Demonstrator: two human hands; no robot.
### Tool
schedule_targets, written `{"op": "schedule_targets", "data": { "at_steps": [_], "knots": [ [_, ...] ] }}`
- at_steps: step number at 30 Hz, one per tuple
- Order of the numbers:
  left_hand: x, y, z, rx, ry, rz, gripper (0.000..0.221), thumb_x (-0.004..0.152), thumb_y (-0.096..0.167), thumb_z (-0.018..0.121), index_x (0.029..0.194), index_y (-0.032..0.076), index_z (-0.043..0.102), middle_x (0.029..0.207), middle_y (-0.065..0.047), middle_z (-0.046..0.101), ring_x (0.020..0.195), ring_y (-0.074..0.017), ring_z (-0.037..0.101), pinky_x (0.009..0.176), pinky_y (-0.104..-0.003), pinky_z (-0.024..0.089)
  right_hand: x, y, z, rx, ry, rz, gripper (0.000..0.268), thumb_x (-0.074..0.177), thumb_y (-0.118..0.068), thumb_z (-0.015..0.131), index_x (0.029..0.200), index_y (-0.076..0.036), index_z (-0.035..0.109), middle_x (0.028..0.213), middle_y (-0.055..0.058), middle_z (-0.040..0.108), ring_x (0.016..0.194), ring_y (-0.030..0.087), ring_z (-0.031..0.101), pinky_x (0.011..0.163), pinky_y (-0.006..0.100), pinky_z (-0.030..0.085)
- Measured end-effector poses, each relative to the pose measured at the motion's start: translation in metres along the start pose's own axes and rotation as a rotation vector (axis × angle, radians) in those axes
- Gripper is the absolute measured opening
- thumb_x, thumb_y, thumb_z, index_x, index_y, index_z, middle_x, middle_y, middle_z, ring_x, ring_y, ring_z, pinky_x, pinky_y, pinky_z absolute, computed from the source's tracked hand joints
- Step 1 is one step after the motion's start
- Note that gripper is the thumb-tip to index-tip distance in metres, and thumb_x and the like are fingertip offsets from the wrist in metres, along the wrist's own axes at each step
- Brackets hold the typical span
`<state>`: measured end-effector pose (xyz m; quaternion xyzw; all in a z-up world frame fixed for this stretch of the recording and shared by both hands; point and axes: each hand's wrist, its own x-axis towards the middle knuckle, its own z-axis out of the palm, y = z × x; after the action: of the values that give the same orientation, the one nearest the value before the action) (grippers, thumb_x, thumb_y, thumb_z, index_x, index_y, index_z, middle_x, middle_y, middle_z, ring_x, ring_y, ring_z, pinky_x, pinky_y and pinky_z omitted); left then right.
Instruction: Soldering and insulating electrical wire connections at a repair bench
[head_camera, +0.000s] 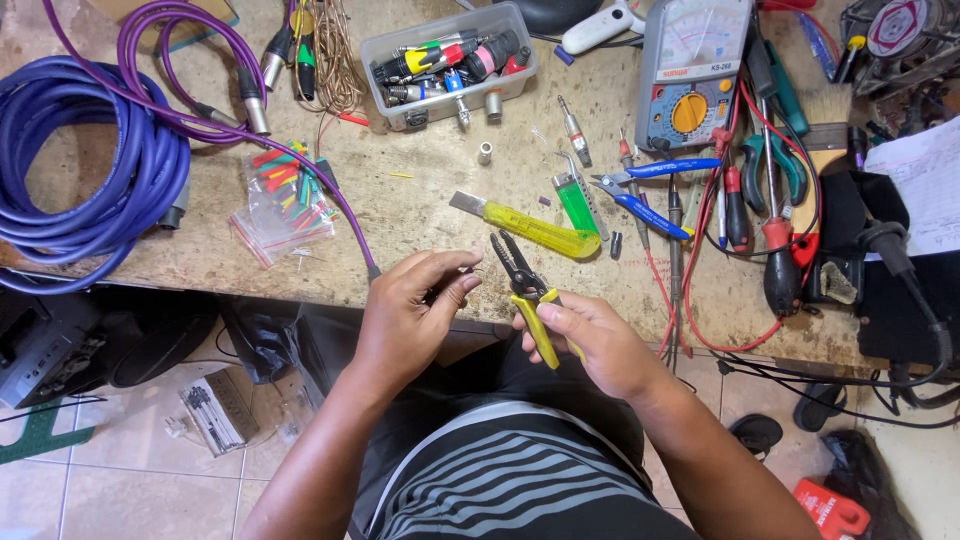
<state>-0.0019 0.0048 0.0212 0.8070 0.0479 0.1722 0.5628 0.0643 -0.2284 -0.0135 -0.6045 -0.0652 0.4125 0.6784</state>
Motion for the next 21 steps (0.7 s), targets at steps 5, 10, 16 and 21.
{"op": "schedule_targets", "data": {
  "at_steps": [5,10,16,21],
  "knots": [
    [0.001,0.002,0.0,0.052,-0.018,0.044,0.036,0.099,0.006,0.066,0.135,0.007,0.066,0.079,-0.02,0.063,0.072,-0.0409,0.069,0.067,-0.046,0.054,0.0,0.0,-0.002,0.003,-0.012,0.014,0.034,0.102,-0.021,0.056,0.114,0.007,0.071,0.084,0.02,0.072,0.081,0.025,0.074,0.074,0.04,0.066],
    [0.001,-0.001,0.001,0.085,-0.028,0.048,0.028,0.1,0.013,0.066,0.127,0.013,0.072,0.075,-0.013,0.059,0.071,-0.0373,0.067,0.068,-0.042,0.054,0.001,0.003,-0.004,0.008,-0.019,0.025,0.035,0.102,-0.023,0.056,0.114,0.006,0.071,0.083,0.019,0.072,0.081,0.023,0.074,0.074,0.039,0.066],
    [-0.003,-0.009,0.006,0.054,0.019,0.047,0.026,0.096,0.014,0.072,0.122,0.015,0.076,0.074,-0.011,0.065,0.07,-0.0325,0.07,0.067,-0.038,0.055,0.001,0.005,-0.005,0.019,-0.017,0.041,0.036,0.101,-0.024,0.056,0.116,0.006,0.071,0.084,0.02,0.073,0.081,0.023,0.074,0.074,0.039,0.066],
    [-0.005,-0.013,0.008,0.077,0.045,0.061,0.028,0.095,0.014,0.075,0.122,0.018,0.077,0.073,-0.011,0.067,0.069,-0.0318,0.071,0.066,-0.037,0.055,0.001,0.006,-0.005,0.022,-0.007,0.039,0.037,0.101,-0.024,0.056,0.115,0.006,0.071,0.083,0.02,0.073,0.08,0.024,0.074,0.074,0.039,0.066]
  ]
}}
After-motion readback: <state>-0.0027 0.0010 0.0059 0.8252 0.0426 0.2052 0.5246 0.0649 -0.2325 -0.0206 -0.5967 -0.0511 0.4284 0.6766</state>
